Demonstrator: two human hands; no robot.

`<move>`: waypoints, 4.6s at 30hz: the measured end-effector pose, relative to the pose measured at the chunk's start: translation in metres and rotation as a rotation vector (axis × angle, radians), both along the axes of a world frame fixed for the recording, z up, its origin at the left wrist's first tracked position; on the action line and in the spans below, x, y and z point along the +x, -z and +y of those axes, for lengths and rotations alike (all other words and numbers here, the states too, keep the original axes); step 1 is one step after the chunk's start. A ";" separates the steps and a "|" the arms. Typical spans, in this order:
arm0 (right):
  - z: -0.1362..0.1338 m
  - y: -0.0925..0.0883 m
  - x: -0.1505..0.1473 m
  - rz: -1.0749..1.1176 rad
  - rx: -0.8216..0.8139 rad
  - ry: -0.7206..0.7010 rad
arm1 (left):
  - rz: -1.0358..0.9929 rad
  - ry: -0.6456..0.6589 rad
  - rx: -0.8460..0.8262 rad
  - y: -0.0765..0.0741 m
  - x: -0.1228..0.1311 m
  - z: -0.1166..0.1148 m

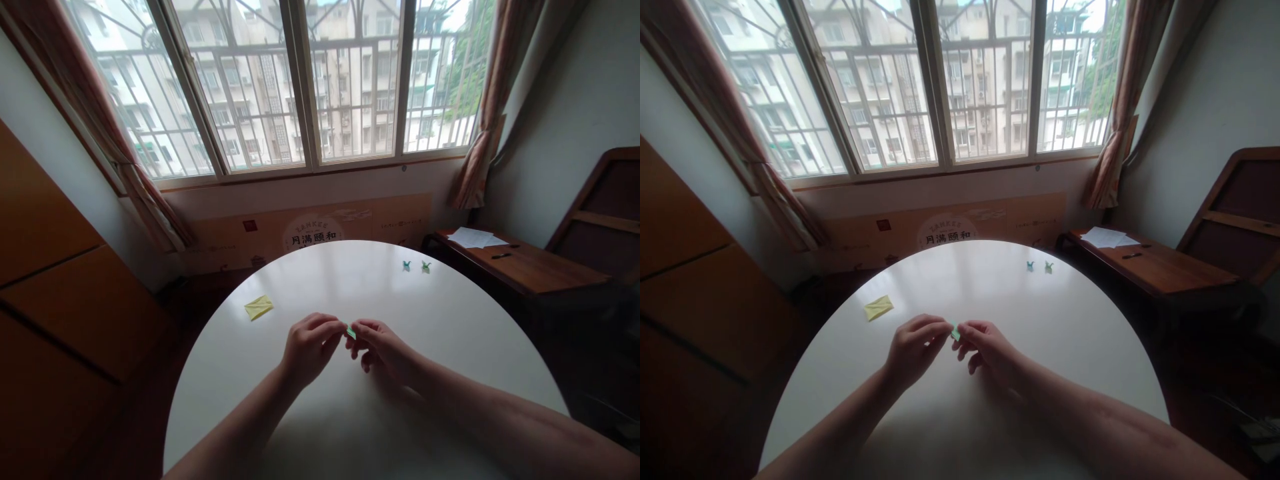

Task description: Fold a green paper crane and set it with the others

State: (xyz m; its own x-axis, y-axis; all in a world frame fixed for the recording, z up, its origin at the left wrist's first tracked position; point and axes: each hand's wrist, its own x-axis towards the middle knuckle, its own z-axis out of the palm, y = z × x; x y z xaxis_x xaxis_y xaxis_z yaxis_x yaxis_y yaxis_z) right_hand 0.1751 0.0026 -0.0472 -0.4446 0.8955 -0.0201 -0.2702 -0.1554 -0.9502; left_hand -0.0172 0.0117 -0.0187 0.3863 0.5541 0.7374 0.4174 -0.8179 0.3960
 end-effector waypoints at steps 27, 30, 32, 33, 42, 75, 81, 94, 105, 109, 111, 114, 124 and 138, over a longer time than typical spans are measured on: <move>0.003 0.007 -0.005 -0.124 0.164 0.207 | -0.116 -0.105 -0.295 0.006 0.012 -0.003; 0.003 0.007 -0.005 -0.119 0.175 0.211 | -0.101 -0.120 -0.294 0.005 0.012 -0.004; 0.002 0.008 -0.004 -0.123 0.187 0.211 | -0.085 -0.127 -0.324 0.005 0.012 -0.005; 0.002 0.008 -0.004 -0.126 0.194 0.210 | -0.074 -0.129 -0.348 0.005 0.012 -0.005; 0.000 0.009 -0.004 -0.210 0.252 0.224 | 0.030 -0.129 -0.493 0.002 0.011 -0.006; -0.001 0.011 -0.002 -0.237 0.306 0.326 | -0.395 0.101 -1.199 0.004 0.015 -0.002; -0.004 0.008 -0.003 -0.294 0.380 0.279 | -0.434 0.104 -1.239 0.004 0.016 -0.003; -0.004 0.007 -0.001 -0.248 0.347 0.255 | -0.418 0.123 -1.219 0.006 0.016 -0.001; -0.002 0.009 0.000 -0.302 0.402 0.266 | -0.387 0.075 -1.175 0.006 0.017 -0.004; -0.003 0.006 0.000 -0.318 0.435 0.279 | -0.377 0.095 -1.183 0.003 0.016 -0.005; -0.003 0.006 0.000 -0.329 0.456 0.290 | -0.374 0.101 -1.186 0.002 0.016 -0.004; -0.003 0.007 0.001 -0.342 0.511 0.313 | -0.370 0.085 -1.184 0.001 0.017 -0.003; -0.005 0.007 -0.002 -0.356 0.483 0.336 | -0.336 0.068 -1.133 0.003 0.017 -0.003; -0.002 0.007 0.002 -0.232 0.310 0.271 | -0.331 0.050 -1.027 0.008 0.016 0.000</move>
State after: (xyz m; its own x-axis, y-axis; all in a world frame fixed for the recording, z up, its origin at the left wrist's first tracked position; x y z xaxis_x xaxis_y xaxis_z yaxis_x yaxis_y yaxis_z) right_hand 0.1772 0.0003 -0.0540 -0.2095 0.9581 0.1953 -0.0371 0.1918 -0.9807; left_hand -0.0015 0.0115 -0.0264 0.2924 0.9563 0.0011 0.1395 -0.0438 0.9892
